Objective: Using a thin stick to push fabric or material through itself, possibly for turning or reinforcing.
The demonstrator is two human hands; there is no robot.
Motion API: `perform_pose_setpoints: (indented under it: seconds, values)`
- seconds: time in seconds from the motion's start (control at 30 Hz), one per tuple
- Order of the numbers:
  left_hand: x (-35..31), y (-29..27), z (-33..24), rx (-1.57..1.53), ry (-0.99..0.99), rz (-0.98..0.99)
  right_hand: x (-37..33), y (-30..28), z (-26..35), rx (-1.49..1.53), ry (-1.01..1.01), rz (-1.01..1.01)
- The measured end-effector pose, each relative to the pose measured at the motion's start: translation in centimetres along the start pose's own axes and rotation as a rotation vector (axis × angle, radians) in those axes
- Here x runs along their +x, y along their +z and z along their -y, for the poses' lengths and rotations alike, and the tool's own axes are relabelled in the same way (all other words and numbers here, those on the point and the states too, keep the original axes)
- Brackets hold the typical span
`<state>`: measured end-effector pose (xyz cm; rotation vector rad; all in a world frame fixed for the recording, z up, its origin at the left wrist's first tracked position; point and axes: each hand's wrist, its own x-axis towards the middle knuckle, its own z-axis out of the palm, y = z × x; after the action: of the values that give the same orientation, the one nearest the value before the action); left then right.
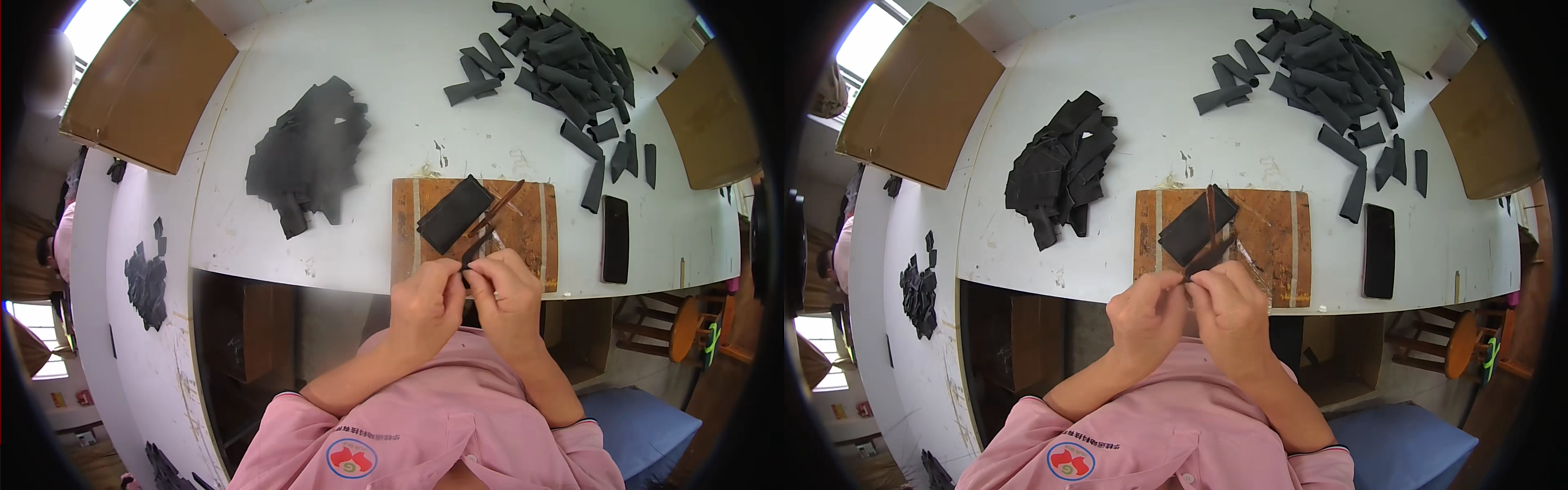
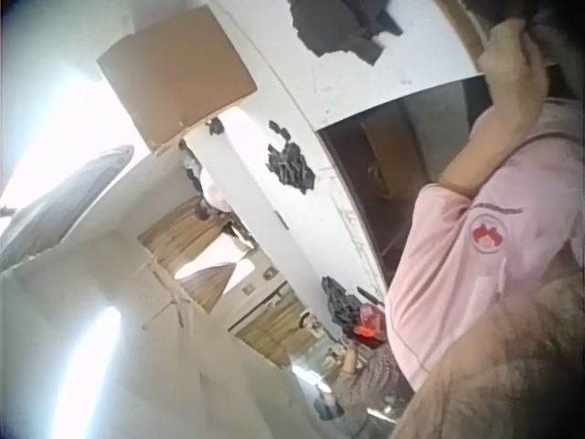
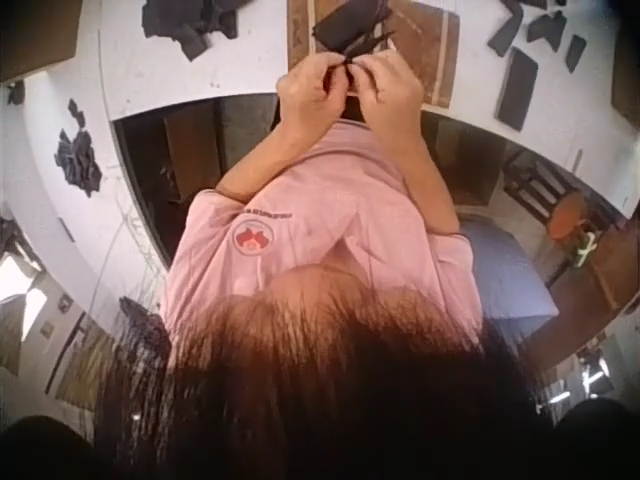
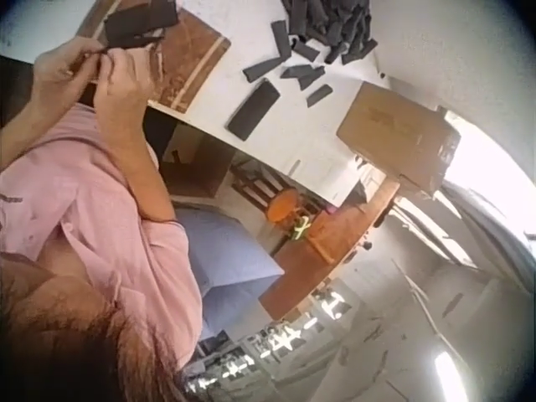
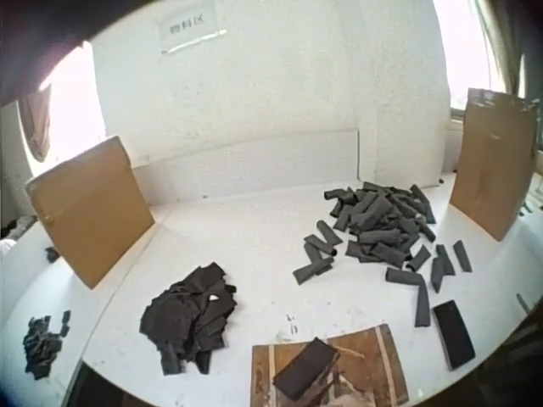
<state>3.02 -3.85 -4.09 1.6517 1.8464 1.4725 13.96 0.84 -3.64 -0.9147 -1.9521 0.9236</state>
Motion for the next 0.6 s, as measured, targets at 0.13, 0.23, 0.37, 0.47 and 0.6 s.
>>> perform_pose_setpoints:
  seconds: [0.13,0.23,0.37,0.47,0.6]
  values:
    - [0.5,0.1,0.4,-0.360,-0.407,-0.105,-0.2,1.4,-0.8,-0.240,-0.091,-0.066]
    - [1.5,-1.2,-0.1,-0.775,-0.721,-0.071,-0.3,1.5,-1.1,-0.185,-0.031,-0.097]
    - [1.8,-2.5,0.7,-1.072,-0.807,0.167,0.0,0.3,-1.1,0.136,0.128,-0.038]
    - [1.8,-3.4,1.9,-1.310,-0.809,0.367,0.0,-0.3,-0.4,0.468,0.261,0.054]
    - [2.0,-2.2,1.3,-0.889,-0.605,0.196,-0.8,0.7,-0.9,1.423,0.704,0.201]
